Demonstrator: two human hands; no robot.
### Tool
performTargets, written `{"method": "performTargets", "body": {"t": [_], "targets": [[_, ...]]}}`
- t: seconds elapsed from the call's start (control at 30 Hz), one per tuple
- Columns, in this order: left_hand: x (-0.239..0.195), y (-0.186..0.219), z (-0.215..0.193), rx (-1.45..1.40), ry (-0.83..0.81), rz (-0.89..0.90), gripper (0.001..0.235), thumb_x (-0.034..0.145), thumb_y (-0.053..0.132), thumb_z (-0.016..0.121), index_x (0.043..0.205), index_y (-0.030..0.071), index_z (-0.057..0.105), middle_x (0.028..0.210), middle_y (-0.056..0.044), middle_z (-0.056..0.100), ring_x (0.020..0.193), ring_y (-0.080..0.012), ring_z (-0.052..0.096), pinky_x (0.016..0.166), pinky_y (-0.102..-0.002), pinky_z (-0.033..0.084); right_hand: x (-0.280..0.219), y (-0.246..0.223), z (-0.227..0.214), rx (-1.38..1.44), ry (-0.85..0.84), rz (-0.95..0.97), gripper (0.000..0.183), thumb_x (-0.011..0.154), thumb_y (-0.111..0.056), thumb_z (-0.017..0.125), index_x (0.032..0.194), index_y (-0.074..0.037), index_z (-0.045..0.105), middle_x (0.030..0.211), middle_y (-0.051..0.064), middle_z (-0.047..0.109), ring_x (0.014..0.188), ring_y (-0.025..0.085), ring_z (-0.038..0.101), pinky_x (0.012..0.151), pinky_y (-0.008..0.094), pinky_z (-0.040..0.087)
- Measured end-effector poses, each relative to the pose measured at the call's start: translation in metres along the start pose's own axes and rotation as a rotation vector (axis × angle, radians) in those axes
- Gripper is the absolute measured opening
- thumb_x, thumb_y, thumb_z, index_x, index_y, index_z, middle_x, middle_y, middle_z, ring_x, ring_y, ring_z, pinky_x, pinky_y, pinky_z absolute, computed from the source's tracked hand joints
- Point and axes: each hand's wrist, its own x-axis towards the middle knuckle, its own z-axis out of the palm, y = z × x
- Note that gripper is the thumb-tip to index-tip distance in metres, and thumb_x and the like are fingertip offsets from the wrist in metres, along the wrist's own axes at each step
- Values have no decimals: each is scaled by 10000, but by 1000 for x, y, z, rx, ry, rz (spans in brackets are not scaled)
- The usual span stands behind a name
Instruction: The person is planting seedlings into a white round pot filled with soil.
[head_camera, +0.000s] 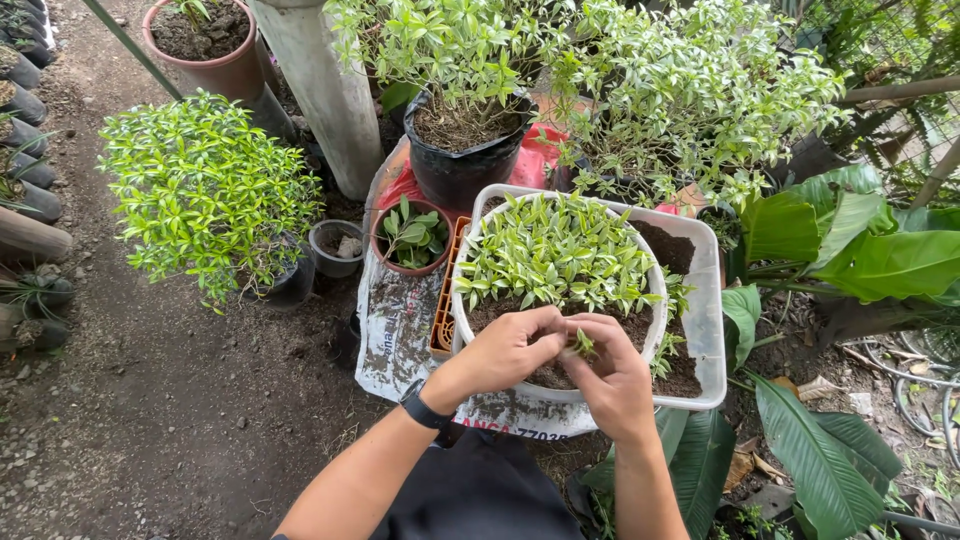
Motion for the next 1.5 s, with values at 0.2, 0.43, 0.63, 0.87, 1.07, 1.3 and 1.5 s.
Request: {"method": "performTargets", "body": {"t": [0.2,0.43,0.63,0.87,1.07,1.3,1.5], "targets": [[-1,3,-2,56,51,13,194,991,186,622,1006,0,676,811,-39,664,732,-112,573,664,-291,493,5,-6,1,-128,-9,-92,344,857,100,742,1170,19,624,1249,105,577,1108,152,642,921,268,568],[-6,1,-3,30,32,9,193,983,178,658,1004,-12,683,826,-69,677,760,-108,586,681,-293,505,1,-14,-2,-323,76,77,188,869,67,771,1033,4,706,1050,76,670,727,85,569,577,227,443],[-7,12,0,151,4,76,189,947,187,685,987,3,682,848,-76,690,755,-163,666,698,-319,552,-3,-15,-8,-411,118,-97,85,925,37,666,995,-4,692,1101,45,670,795,41,625,652,187,512],[-8,8,-1,250,11,176,165,936,164,682,978,4,679,890,-94,658,785,-207,672,708,-333,553,0,-25,-14,-306,-11,20,117,868,8,756,946,-19,672,1035,18,658,755,16,561,587,170,434],[-8,14,0,216,-6,140,173,934,172,690,955,1,678,880,-104,664,769,-218,683,699,-338,556,-2,-31,-24,-439,9,17,131,826,15,777,938,-37,735,984,0,711,655,9,526,525,180,394],[-8,18,6,341,-23,132,179,929,194,698,960,18,685,887,-104,659,784,-247,690,709,-364,561,1,-44,-43,-562,48,71,123,790,14,781,898,-43,773,963,14,775,608,40,578,458,214,392],[-10,16,11,473,-19,186,164,937,199,685,948,36,694,915,-108,662,843,-310,678,740,-412,543,27,-47,-90,-961,259,-175,154,842,8,745,990,-21,710,967,97,721,847,217,710,772,348,577]]}}
